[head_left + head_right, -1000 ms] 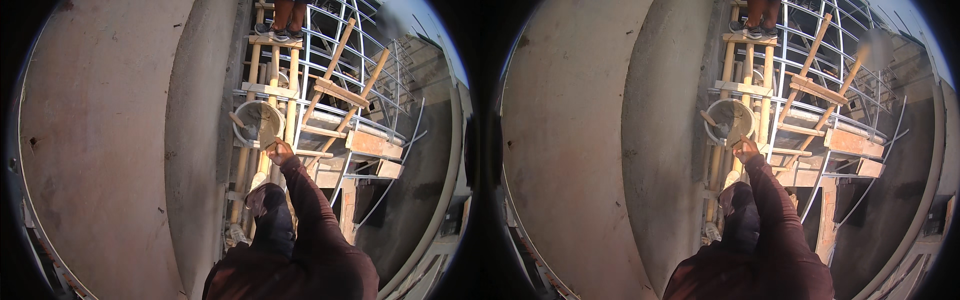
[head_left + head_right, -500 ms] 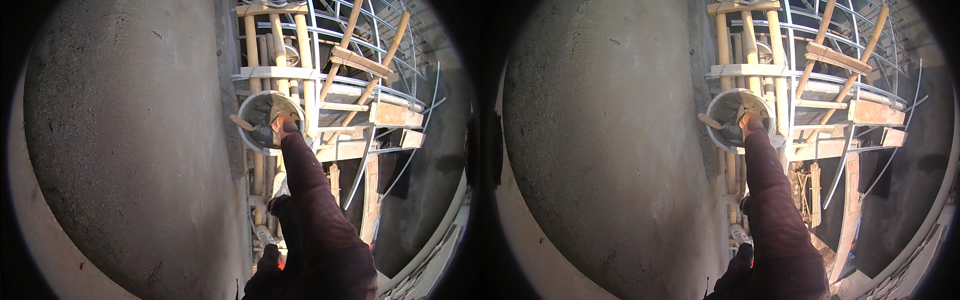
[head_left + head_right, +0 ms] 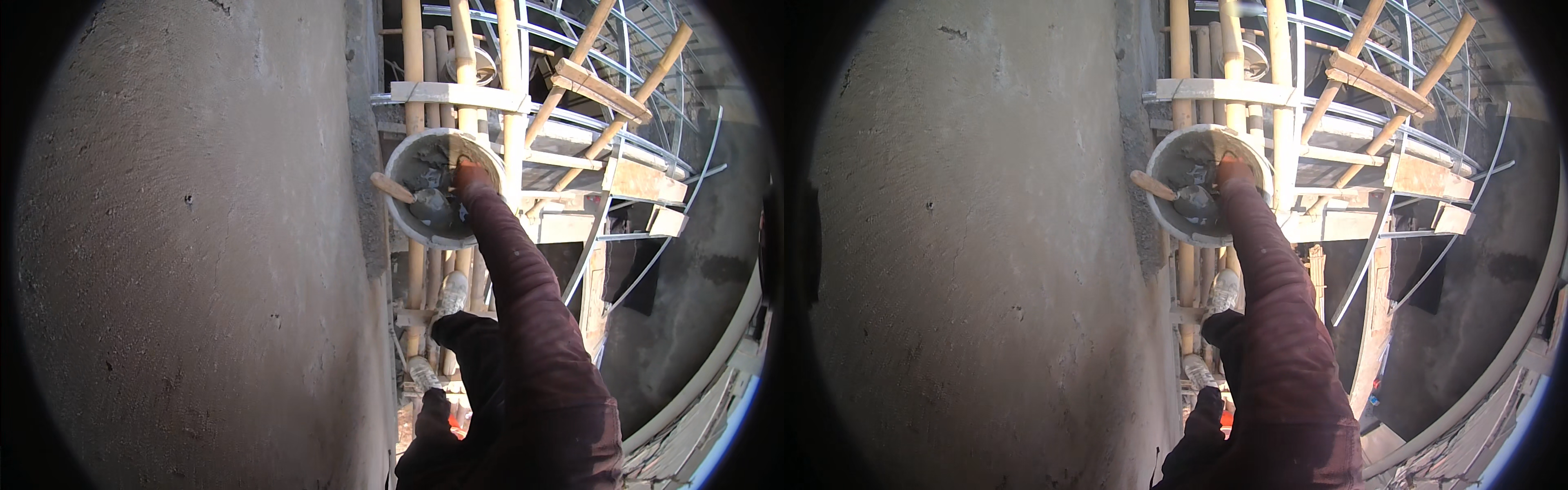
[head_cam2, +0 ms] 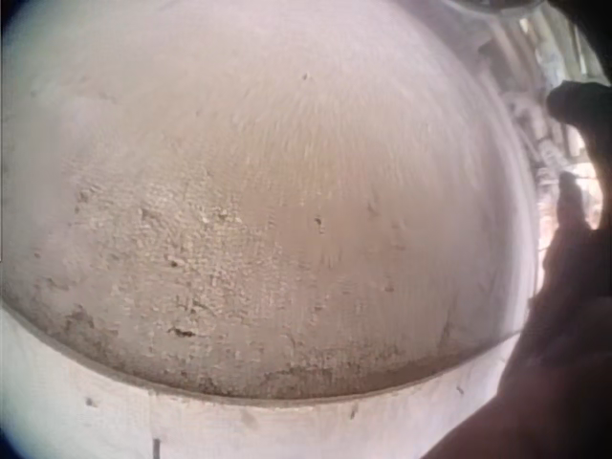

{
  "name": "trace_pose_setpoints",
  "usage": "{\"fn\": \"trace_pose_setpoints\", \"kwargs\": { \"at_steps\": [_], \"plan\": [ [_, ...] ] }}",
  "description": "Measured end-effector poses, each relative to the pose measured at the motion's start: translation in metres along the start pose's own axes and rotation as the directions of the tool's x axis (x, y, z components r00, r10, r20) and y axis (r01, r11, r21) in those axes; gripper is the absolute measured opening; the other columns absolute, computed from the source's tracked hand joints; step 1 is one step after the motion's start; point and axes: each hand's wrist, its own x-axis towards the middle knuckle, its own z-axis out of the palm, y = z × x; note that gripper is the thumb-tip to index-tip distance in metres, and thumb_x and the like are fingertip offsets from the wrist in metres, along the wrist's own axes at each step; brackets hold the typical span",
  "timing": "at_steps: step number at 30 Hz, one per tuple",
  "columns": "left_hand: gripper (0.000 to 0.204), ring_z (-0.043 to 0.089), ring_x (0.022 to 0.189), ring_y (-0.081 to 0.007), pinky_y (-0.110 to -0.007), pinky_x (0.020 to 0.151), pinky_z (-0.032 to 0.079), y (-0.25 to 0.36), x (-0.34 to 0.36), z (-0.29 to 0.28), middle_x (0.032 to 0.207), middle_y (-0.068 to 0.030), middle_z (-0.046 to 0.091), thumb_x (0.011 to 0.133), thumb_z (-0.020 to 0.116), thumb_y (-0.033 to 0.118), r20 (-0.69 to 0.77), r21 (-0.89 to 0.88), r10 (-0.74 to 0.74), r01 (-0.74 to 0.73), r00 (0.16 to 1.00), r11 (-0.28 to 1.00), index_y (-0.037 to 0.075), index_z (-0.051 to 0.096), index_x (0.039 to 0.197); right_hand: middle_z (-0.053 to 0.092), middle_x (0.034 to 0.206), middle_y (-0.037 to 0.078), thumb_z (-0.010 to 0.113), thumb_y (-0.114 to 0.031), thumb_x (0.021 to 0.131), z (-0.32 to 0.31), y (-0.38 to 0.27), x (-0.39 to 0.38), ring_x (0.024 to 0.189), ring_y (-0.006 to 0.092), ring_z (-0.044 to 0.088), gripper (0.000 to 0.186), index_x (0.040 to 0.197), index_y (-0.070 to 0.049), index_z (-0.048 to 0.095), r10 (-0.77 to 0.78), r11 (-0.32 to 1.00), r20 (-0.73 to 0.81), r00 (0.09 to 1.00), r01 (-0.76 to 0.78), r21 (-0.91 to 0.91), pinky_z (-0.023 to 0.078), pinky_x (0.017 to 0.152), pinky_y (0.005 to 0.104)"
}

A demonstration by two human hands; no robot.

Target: The person smooths and finishes the wet plaster on a roof edge using a small rectangular trowel while another person holds a board against the side.

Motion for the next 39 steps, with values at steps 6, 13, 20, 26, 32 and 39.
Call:
{"fn": "trace_pose_setpoints", "kwargs": {
  "at_steps": [6, 13, 20, 26, 32, 39],
  "plan": [
    [0.046, 0.066, 0.114, -0.0336, -0.044, 0.099, 0.052, 0.002, 0.003, 0.002, 0.127, -0.0206, 0.068, 0.111, 0.051, 0.036, 0.005, 0.023, 0.004, -0.005, 1.0, 1.0, -0.004, 0.068, 0.126, 0.073, 0.125, 0.026, 0.079, -0.025, 0.089, -0.004, -0.006, 0.004, 0.119, 0.0376, 0.072, 0.037, 0.117, -0.001, 0.075, -0.01, 1.0, 0.097, 0.995, 0.01, -0.003, 0.056, 0.104, 0.0458],
    [0.047, 0.066, 0.115, -0.0339, -0.045, 0.1, 0.052, 0.01, -0.003, -0.005, 0.128, -0.0209, 0.068, 0.111, 0.05, 0.036, -0.005, 0.038, 0.0, 0.0, 1.0, 0.999, -0.004, 0.068, 0.126, 0.069, 0.138, 0.021, 0.072, -0.018, 0.095, -0.059, -0.035, -0.038, 0.128, 0.033, 0.068, 0.042, 0.135, -0.003, 0.069, 0.092, 0.992, 0.277, 0.956, -0.064, -0.108, 0.056, 0.106, 0.0431],
    [0.047, 0.066, 0.115, -0.0342, -0.045, 0.102, 0.052, 0.0, -0.001, -0.019, 0.129, -0.0212, 0.068, 0.112, 0.049, 0.036, -0.041, -0.006, 0.002, -0.002, 0.999, 1.0, -0.005, 0.068, 0.127, 0.076, 0.126, 0.016, 0.076, -0.029, 0.088, -0.07, 0.001, -0.008, 0.12, 0.0333, 0.072, 0.043, 0.126, -0.008, 0.076, 0.237, 0.946, 0.311, 0.92, -0.292, 0.144, 0.056, 0.102, 0.0418],
    [0.047, 0.066, 0.116, -0.0345, -0.046, 0.103, 0.052, -0.006, -0.011, -0.034, 0.13, -0.0215, 0.068, 0.112, 0.049, 0.036, -0.067, -0.004, -0.001, 0.001, 0.998, 1.0, -0.005, 0.068, 0.127, 0.075, 0.117, 0.025, 0.067, -0.024, 0.096, -0.044, 0.003, -0.021, 0.114, 0.0363, 0.074, 0.032, 0.118, -0.004, 0.077, 0.052, 0.997, 0.067, 0.996, -0.056, 0.046, 0.058, 0.097, 0.0452],
    [0.048, 0.066, 0.117, -0.0348, -0.047, 0.104, 0.051, -0.004, -0.021, -0.036, 0.131, -0.0218, 0.067, 0.112, 0.048, 0.035, -0.049, 0.068, -0.017, 0.02, 0.999, 0.998, -0.006, 0.068, 0.128, 0.073, 0.125, 0.024, 0.079, -0.025, 0.088, -0.011, -0.002, -0.026, 0.124, 0.0368, 0.069, 0.04, 0.124, -0.007, 0.074, -0.152, 0.908, 0.281, 0.948, 0.246, -0.338, 0.057, 0.102, 0.0462],
    [0.048, 0.066, 0.117, -0.0351, -0.047, 0.105, 0.051, -0.003, -0.012, -0.026, 0.132, -0.0221, 0.067, 0.113, 0.048, 0.035, -0.027, 0.073, -0.027, 0.028, 0.999, 0.997, -0.006, 0.067, 0.128, 0.073, 0.131, 0.016, 0.082, -0.036, 0.088, 0.006, 0.023, 0.005, 0.125, 0.0334, 0.069, 0.043, 0.121, -0.009, 0.076, -0.137, 0.912, 0.454, 0.881, 0.291, -0.288, 0.057, 0.102, 0.0463]
  ]
}}
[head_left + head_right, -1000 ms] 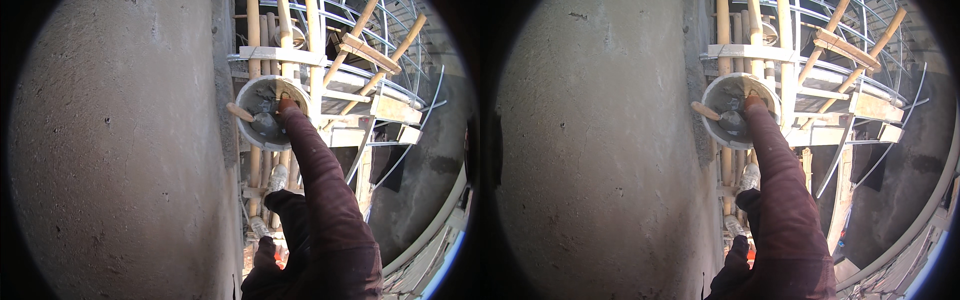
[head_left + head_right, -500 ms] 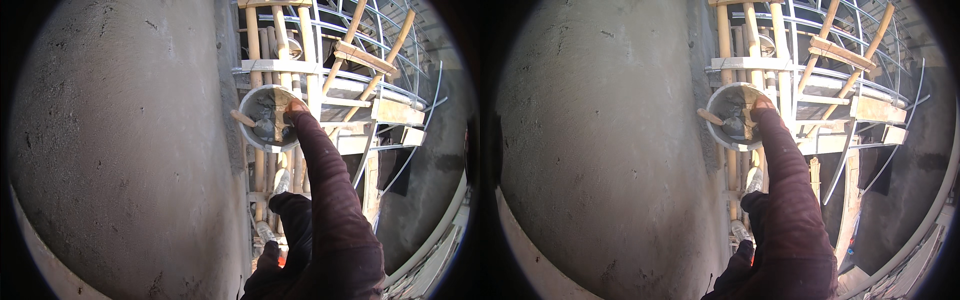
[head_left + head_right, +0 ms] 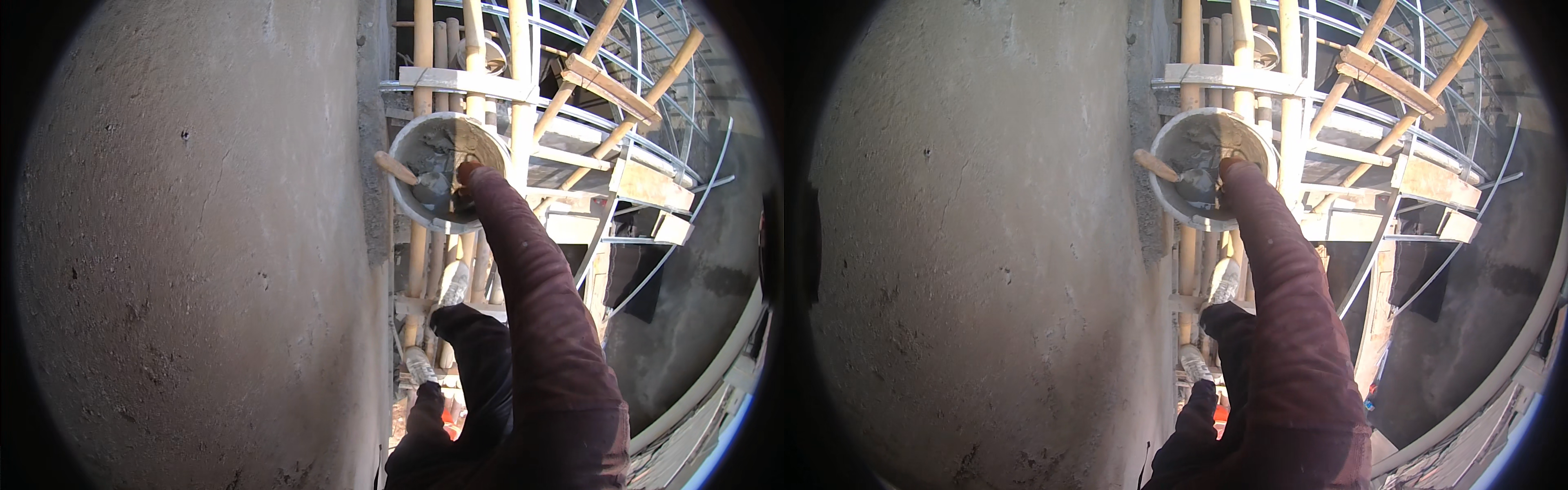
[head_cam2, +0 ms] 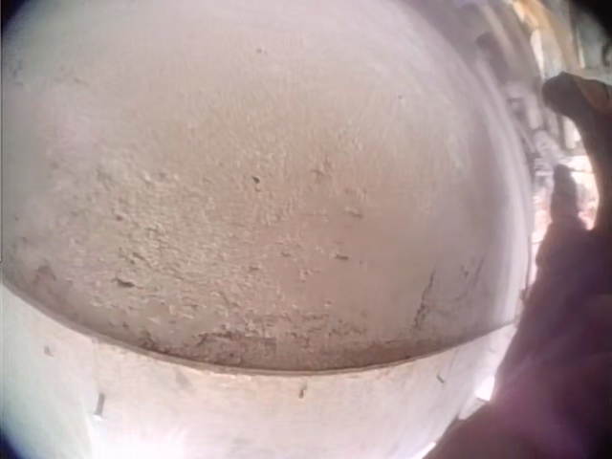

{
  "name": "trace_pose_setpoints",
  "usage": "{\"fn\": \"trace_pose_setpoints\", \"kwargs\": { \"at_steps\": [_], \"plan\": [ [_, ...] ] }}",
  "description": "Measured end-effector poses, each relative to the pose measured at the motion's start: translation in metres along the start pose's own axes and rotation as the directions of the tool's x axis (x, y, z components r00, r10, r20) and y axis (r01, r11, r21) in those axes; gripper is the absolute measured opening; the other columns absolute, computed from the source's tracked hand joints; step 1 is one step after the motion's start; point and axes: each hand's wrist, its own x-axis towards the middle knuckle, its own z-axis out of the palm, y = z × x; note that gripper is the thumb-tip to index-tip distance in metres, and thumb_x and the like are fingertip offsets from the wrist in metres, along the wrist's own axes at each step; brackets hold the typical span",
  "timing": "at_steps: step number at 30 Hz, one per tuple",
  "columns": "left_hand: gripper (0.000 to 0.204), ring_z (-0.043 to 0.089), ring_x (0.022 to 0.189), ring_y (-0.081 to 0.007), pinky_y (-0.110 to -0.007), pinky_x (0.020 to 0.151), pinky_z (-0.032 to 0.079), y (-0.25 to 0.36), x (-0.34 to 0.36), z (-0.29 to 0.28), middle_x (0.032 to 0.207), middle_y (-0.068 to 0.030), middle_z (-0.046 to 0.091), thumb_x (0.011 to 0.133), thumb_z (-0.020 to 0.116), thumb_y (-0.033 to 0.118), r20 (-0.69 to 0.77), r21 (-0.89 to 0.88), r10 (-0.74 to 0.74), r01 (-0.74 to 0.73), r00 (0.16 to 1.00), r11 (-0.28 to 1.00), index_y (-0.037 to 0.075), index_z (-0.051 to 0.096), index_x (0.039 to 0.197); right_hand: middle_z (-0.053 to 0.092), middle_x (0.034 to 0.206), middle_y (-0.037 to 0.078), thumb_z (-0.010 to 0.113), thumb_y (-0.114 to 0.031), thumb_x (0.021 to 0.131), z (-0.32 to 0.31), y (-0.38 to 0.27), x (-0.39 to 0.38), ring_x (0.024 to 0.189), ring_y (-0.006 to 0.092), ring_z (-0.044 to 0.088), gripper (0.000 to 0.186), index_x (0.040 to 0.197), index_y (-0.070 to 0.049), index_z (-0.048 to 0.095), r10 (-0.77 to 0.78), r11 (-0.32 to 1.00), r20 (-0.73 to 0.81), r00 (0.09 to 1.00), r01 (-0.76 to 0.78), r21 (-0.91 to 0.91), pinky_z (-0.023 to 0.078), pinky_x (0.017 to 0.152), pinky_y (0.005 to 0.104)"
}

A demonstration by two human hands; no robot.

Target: The person smooths and finishes the wet plaster on a roof edge using a small rectangular trowel while another person holds a board against the side.

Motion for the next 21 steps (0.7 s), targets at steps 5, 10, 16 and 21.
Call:
{"fn": "trace_pose_setpoints", "kwargs": {
  "at_steps": [5, 10, 16, 21],
  "plan": [
    [0.048, 0.066, 0.118, -0.0353, -0.048, 0.106, 0.051, 0.006, -0.009, -0.015, 0.132, -0.0224, 0.067, 0.113, 0.047, 0.035, -0.018, 0.025, -0.026, 0.026, 1.0, 0.999, -0.006, 0.067, 0.128, 0.079, 0.109, 0.01, 0.082, -0.041, 0.091, -0.102, -0.042, -0.081, 0.095, 0.027, 0.077, 0.032, 0.112, -0.018, 0.08, 0.118, 0.961, 0.16, 0.98, -0.153, 0.231, 0.061, 0.089, 0.0408],
    [0.049, 0.066, 0.118, -0.0355, -0.048, 0.107, 0.051, -0.002, -0.006, -0.031, 0.133, -0.0226, 0.067, 0.113, 0.047, 0.035, -0.054, -0.027, -0.021, 0.02, 0.998, 0.999, -0.006, 0.067, 0.129, 0.077, 0.106, 0.011, 0.077, -0.037, 0.098, -0.098, 0.002, -0.115, 0.089, 0.0195, 0.077, 0.044, 0.127, -0.005, 0.072, -0.171, 0.303, 0.111, 0.979, -0.054, 0.951, 0.064, 0.074, 0.0303],
    [0.049, 0.066, 0.119, -0.0358, -0.049, 0.108, 0.051, -0.015, -0.037, -0.099, 0.134, -0.0229, 0.067, 0.114, 0.046, 0.034, -0.151, -0.012, -0.131, 0.131, 0.98, 0.991, -0.007, 0.067, 0.129, 0.068, 0.134, 0.012, 0.061, -0.027, 0.108, -0.076, -0.061, -0.229, 0.12, 0.021, 0.068, 0.049, 0.148, 0.001, 0.054, -0.508, -0.597, -0.411, 0.756, 0.035, 0.802, 0.058, 0.101, 0.0366],
    [0.049, 0.066, 0.12, -0.036, -0.05, 0.109, 0.05, -0.032, -0.075, -0.178, 0.135, -0.0231, 0.067, 0.114, 0.046, 0.034, -0.22, 0.007, -0.439, 0.451, 0.871, 0.893, -0.007, 0.067, 0.13, 0.065, 0.143, 0.014, 0.062, -0.032, 0.106, -0.134, -0.139, -0.399, 0.127, 0.0308, 0.066, 0.057, 0.154, -0.004, 0.049, -0.393, -0.765, -0.672, 0.628, 0.182, 0.618, 0.052, 0.111, 0.0486]
  ]
}}
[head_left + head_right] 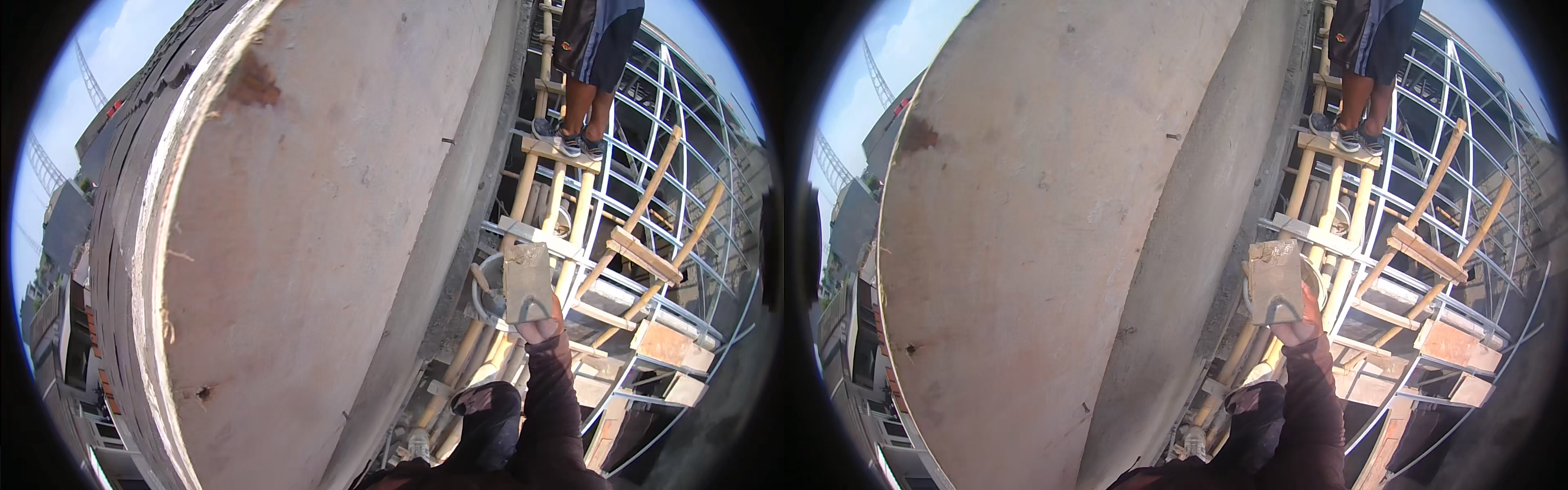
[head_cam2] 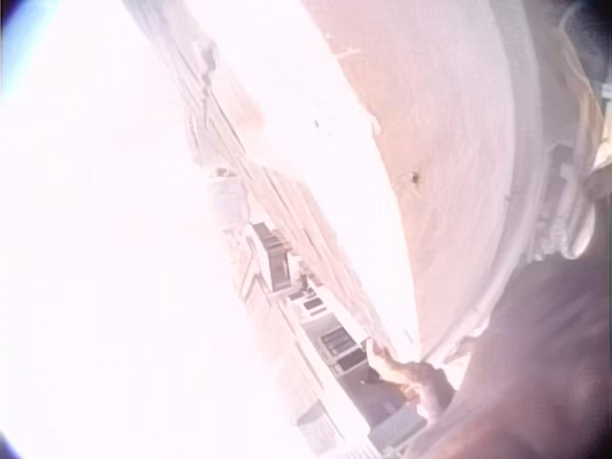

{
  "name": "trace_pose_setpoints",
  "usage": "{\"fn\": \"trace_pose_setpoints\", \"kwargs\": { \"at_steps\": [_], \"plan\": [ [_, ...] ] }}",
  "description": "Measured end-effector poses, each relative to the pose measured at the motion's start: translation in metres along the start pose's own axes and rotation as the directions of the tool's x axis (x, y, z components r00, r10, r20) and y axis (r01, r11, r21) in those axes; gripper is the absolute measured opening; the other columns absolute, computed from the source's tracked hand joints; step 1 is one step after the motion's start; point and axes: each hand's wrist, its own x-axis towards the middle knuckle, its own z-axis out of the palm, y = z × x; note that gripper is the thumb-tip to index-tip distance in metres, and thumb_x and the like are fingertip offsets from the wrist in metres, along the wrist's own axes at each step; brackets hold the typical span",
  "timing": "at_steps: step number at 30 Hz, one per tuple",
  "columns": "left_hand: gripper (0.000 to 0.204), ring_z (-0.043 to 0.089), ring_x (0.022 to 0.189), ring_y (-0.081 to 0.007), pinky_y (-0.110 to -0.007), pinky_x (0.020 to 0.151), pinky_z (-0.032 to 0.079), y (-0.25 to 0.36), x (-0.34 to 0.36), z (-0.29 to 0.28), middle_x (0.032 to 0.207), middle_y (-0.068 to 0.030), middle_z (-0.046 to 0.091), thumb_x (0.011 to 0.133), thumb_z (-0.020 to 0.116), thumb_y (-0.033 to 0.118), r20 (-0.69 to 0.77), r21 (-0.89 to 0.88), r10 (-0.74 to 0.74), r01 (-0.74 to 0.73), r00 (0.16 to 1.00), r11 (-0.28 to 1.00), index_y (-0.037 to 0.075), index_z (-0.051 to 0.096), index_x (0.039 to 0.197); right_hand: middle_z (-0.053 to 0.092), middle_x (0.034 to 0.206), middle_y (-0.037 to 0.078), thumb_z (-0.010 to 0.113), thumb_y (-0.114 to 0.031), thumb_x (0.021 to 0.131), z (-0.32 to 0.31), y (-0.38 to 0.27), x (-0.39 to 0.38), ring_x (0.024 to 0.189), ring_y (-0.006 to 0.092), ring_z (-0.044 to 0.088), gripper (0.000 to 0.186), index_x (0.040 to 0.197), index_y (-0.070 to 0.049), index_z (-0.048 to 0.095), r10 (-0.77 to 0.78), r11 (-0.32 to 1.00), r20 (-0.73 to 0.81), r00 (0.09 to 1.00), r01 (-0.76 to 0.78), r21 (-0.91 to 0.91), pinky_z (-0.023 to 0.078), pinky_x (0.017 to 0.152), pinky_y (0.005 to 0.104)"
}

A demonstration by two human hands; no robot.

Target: The person smooths and finishes the wet plaster on a roof edge using a small rectangular trowel while another person holds a board against the side.

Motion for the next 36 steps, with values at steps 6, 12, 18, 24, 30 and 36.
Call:
{"fn": "trace_pose_setpoints", "kwargs": {
  "at_steps": [6, 12, 18, 24, 30, 36],
  "plan": [
    [0.056, 0.059, 0.129, -0.0349, -0.053, 0.119, 0.04, -0.019, -0.014, -0.015, 0.139, -0.0233, 0.064, 0.11, 0.052, 0.043, 0.033, -0.297, -0.108, 0.113, 0.994, 0.948, -0.005, 0.064, 0.136, 0.059, 0.148, 0.019, 0.067, -0.052, 0.098, 0.192, -0.036, -0.012, 0.126, 0.0411, 0.064, 0.078, 0.159, -0.009, 0.044, -0.155, 0.988, 0.343, 0.926, 0.148, 0.046, 0.056, 0.103, 0.0628],
    [0.055, 0.058, 0.13, -0.0362, -0.05, 0.111, 0.053, -0.036, -0.022, -0.022, 0.144, -0.0189, 0.057, 0.109, 0.06, 0.039, 0.17, -0.575, -0.082, 0.166, 0.982, 0.801, -0.006, 0.058, 0.14, 0.059, 0.142, 0.02, 0.079, -0.028, 0.093, 0.366, -0.014, -0.02, 0.131, 0.0303, 0.062, 0.076, 0.151, 0.006, 0.043, -0.206, 0.925, 0.674, 0.709, 0.366, -0.101, 0.052, 0.109, 0.0474],
    [0.054, 0.062, 0.122, -0.0342, -0.048, 0.108, 0.051, -0.033, 0.0, -0.037, 0.137, -0.0178, 0.062, 0.104, 0.066, 0.041, 0.509, -0.704, -0.195, 0.536, 0.838, 0.466, -0.003, 0.061, 0.136, 0.06, 0.134, 0.016, 0.07, -0.012, 0.092, 0.44, 0.017, -0.026, 0.123, 0.0189, 0.062, 0.061, 0.144, 0.01, 0.046, -0.122, 0.397, 0.934, 0.335, 0.879, -0.263, 0.048, 0.106, 0.033],
    [0.046, 0.067, 0.114, -0.0232, -0.038, 0.099, 0.05, 0.011, 0.097, -0.027, 0.122, -0.0132, 0.069, 0.109, 0.053, 0.039, 0.632, -0.773, 0.344, 0.528, 0.695, 0.352, -0.001, 0.063, 0.128, 0.059, 0.133, 0.012, 0.071, -0.013, 0.091, 0.434, 0.015, -0.037, 0.12, 0.0175, 0.06, 0.057, 0.141, 0.007, 0.051, -0.047, 0.679, 0.873, 0.485, 0.657, -0.329, 0.047, 0.104, 0.0309],
    [0.047, 0.067, 0.119, -0.0266, -0.042, 0.1, 0.052, 0.125, 0.143, 0.026, 0.132, -0.0162, 0.067, 0.115, 0.043, 0.034, 0.617, -0.477, 0.762, 0.863, 0.194, 0.167, -0.002, 0.055, 0.144, 0.057, 0.134, 0.011, 0.072, -0.013, 0.09, 0.427, 0.009, -0.034, 0.122, 0.0169, 0.055, 0.063, 0.145, 0.008, 0.049, 0.01, 0.758, 0.841, 0.541, 0.544, -0.359, 0.043, 0.108, 0.0309],
    [0.052, 0.064, 0.127, -0.028, -0.046, 0.108, 0.051, 0.127, 0.141, 0.074, 0.144, -0.0164, 0.062, 0.114, 0.045, 0.035, 0.264, -0.191, 0.965, 0.981, 0.011, 0.041, 0.0, 0.047, 0.153, 0.056, 0.139, 0.013, 0.07, -0.01, 0.091, 0.428, 0.013, -0.029, 0.126, 0.0183, 0.054, 0.063, 0.146, 0.01, 0.047, -0.009, 0.767, 0.881, 0.473, 0.568, -0.297, 0.04, 0.111, 0.0327]
  ]
}}
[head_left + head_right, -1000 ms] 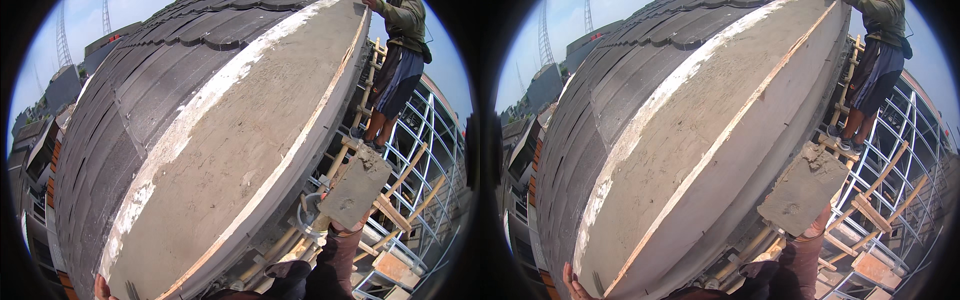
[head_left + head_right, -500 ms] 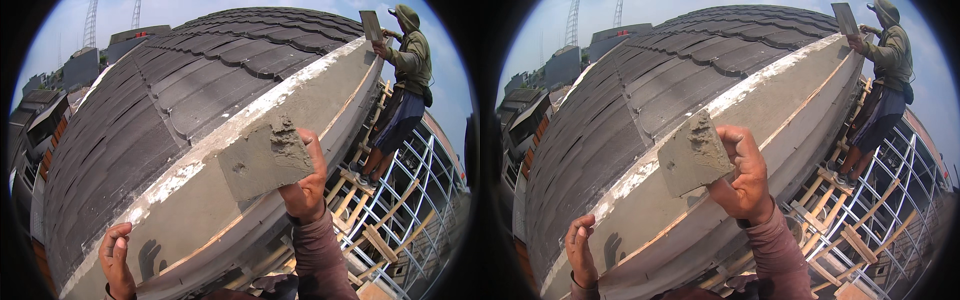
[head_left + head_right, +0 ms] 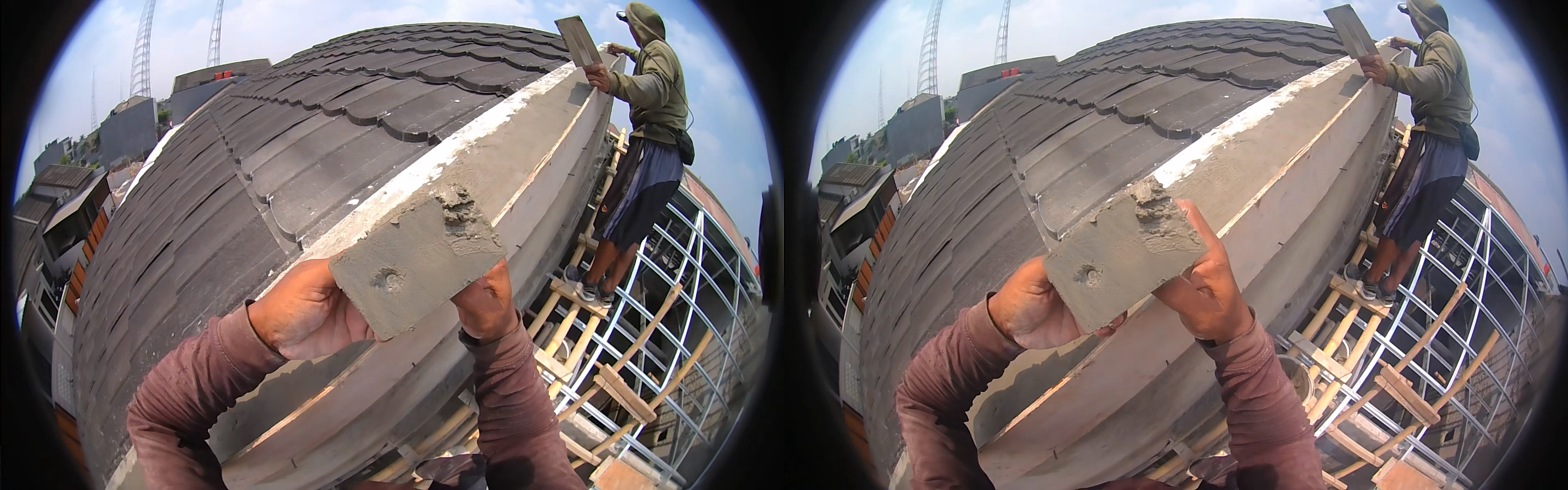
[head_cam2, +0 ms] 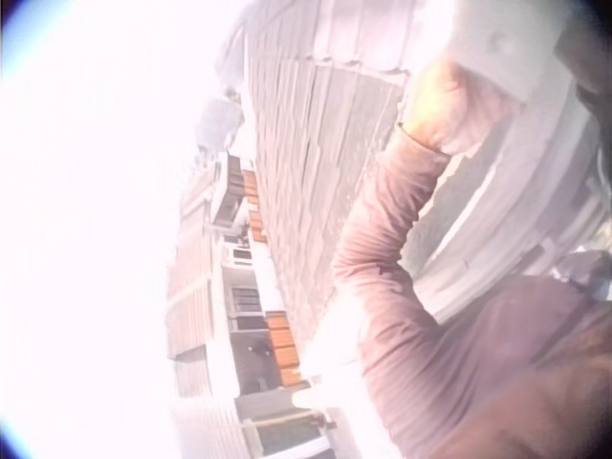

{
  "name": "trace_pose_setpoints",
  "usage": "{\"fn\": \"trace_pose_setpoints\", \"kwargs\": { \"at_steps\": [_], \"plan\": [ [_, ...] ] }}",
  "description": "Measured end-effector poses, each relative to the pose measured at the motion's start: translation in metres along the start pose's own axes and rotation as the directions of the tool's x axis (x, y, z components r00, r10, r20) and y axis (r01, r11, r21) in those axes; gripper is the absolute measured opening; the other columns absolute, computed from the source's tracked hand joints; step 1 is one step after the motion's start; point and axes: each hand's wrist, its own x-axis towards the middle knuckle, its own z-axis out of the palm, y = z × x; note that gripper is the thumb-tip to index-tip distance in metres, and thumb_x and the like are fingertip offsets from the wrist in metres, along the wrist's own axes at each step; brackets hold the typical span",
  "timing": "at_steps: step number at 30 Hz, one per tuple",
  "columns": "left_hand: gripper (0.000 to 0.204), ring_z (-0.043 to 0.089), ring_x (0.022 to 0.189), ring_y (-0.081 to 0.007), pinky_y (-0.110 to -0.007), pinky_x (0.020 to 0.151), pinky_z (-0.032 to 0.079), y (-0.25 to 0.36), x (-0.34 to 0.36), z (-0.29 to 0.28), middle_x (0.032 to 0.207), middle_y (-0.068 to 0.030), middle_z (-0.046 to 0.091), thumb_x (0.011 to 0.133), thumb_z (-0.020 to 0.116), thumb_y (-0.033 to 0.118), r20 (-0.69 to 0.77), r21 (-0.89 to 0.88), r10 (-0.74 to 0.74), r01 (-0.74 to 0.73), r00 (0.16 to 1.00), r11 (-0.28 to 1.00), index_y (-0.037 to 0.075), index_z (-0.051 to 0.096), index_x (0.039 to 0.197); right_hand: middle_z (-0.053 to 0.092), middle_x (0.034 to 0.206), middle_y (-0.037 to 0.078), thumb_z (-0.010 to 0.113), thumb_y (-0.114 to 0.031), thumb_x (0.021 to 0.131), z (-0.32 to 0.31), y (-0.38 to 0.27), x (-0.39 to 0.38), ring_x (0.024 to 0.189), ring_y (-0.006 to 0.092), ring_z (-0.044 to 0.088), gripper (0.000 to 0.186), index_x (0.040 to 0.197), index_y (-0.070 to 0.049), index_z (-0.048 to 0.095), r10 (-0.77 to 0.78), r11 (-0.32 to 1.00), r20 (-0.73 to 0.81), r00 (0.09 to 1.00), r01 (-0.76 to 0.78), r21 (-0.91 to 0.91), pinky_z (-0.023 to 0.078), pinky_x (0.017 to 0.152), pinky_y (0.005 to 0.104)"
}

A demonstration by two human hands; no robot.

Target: The person smooths and finishes the wet plaster on a roof edge using a small rectangular trowel while another person holds a board against the side.

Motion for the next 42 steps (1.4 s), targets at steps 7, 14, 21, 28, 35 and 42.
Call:
{"fn": "trace_pose_setpoints", "kwargs": {
  "at_steps": [7, 14, 21, 28, 35, 42],
  "plan": [
    [0.057, 0.065, 0.104, -0.0161, -0.034, 0.089, 0.054, 0.028, 0.0, 0.054, 0.123, -0.0063, 0.066, 0.11, 0.058, 0.029, -0.364, 0.627, 0.411, -0.106, 0.835, 0.771, 0.001, 0.045, 0.157, 0.069, 0.122, 0.016, 0.056, -0.019, 0.098, -0.025, 0.016, -0.006, 0.125, 0.0267, 0.061, 0.038, 0.126, 0.004, 0.065, -0.496, 0.72, -0.216, 0.841, 0.26, -0.643, 0.042, 0.114, 0.0439],
    [0.04, 0.057, 0.081, -0.0204, -0.033, 0.069, 0.049, 0.019, -0.003, 0.005, 0.094, -0.0096, 0.056, 0.094, 0.07, 0.023, -0.176, 0.96, 0.557, 0.265, 0.812, -0.083, 0.01, 0.072, 0.132, 0.067, 0.08, 0.01, 0.038, -0.032, 0.105, -0.037, 0.056, 0.01, 0.081, 0.0217, 0.064, 0.044, 0.086, -0.003, 0.065, -0.596, 0.581, -0.291, 0.748, 0.152, -0.8, 0.038, 0.116, 0.0521],
    [0.04, 0.066, 0.077, -0.0287, -0.043, 0.074, 0.056, -0.001, 0.042, -0.007, 0.102, -0.0133, 0.057, 0.091, 0.073, 0.017, 0.068, 0.983, 0.506, 0.028, 0.86, -0.18, 0.01, 0.072, 0.13, 0.059, 0.071, 0.008, 0.044, -0.028, 0.1, -0.035, 0.061, 0.013, 0.07, 0.018, 0.055, 0.035, 0.078, -0.005, 0.059, -0.622, 0.582, -0.293, 0.726, 0.178, -0.793, 0.038, 0.115, 0.0506],
    [0.044, 0.067, 0.078, -0.0319, -0.044, 0.069, 0.056, 0.014, -0.009, 0.025, 0.099, -0.0147, 0.057, 0.085, 0.076, 0.016, -0.156, 0.943, 0.185, 0.202, 0.97, -0.265, 0.012, 0.073, 0.128, 0.058, 0.071, 0.007, 0.047, -0.029, 0.097, -0.038, 0.064, 0.009, 0.071, 0.0168, 0.054, 0.033, 0.076, -0.006, 0.058, -0.604, 0.562, -0.265, 0.752, 0.165, -0.811, 0.037, 0.114, 0.0518],
    [0.044, 0.06, 0.075, -0.0305, -0.041, 0.073, 0.054, 0.023, 0.014, 0.024, 0.091, -0.0156, 0.056, 0.085, 0.07, 0.02, -0.019, 0.972, 0.382, 0.106, 0.924, -0.21, 0.005, 0.074, 0.126, 0.059, 0.07, 0.005, 0.051, -0.026, 0.095, -0.039, 0.063, 0.01, 0.069, 0.0172, 0.053, 0.028, 0.076, -0.007, 0.059, -0.618, 0.574, -0.264, 0.74, 0.195, -0.795, 0.038, 0.113, 0.0513],
    [0.044, 0.066, 0.08, -0.0382, -0.046, 0.075, 0.056, 0.028, 0.073, 0.003, 0.091, -0.0226, 0.061, 0.086, 0.069, 0.019, 0.102, 0.938, 0.153, -0.043, 0.983, -0.343, 0.001, 0.071, 0.127, 0.058, 0.073, 0.006, 0.052, -0.028, 0.096, -0.043, 0.061, 0.008, 0.072, 0.0187, 0.053, 0.028, 0.078, -0.007, 0.058, -0.577, 0.474, -0.119, 0.808, 0.212, -0.855, 0.038, 0.113, 0.0512]
  ]
}}
